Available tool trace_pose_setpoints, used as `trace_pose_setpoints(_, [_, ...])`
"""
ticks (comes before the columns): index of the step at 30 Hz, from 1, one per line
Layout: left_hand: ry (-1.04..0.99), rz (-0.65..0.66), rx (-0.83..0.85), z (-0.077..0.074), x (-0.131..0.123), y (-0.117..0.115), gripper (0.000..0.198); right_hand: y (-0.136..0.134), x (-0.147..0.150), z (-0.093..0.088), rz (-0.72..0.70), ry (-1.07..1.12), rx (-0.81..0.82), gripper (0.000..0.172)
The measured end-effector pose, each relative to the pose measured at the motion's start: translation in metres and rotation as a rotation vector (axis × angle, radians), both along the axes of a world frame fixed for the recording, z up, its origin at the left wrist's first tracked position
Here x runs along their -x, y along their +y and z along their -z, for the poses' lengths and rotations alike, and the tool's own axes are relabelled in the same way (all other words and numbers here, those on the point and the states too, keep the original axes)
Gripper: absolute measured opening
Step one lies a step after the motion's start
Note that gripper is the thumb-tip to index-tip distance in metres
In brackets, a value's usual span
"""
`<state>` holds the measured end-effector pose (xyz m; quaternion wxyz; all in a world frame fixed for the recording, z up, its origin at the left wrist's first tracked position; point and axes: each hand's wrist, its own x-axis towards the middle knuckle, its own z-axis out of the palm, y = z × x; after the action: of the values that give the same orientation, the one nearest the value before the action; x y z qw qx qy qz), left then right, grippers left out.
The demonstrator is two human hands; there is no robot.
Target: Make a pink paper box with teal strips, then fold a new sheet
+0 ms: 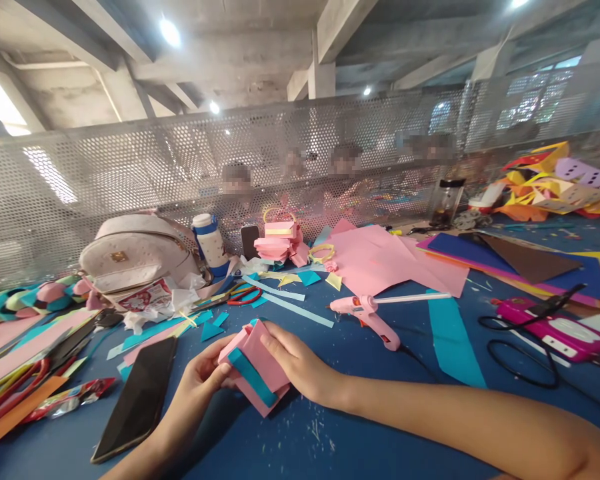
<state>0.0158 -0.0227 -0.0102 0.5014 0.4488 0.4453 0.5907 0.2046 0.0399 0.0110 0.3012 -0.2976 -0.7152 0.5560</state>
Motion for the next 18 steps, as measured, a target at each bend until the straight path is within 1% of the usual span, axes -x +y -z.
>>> trace_pose_setpoints(8, [0.002,0.025,0.023,-0.0005,-0.0014,-0.0003,0.062,0.0006,0.0017,0.0047,0.025,-0.009,-0.014,0.064])
trace_pose_setpoints(13, [-0.007,0.065,0.045,0.0019,0.0019,0.0008,0.059,-0.0009,0.0033,0.0053,0.017,0.015,-0.014,0.063])
trace_pose_setpoints(18, [-0.042,0.079,0.047,0.0047,0.0024,0.0021,0.059,-0.0011,0.0029,0.0036,0.055,0.001,-0.014,0.066])
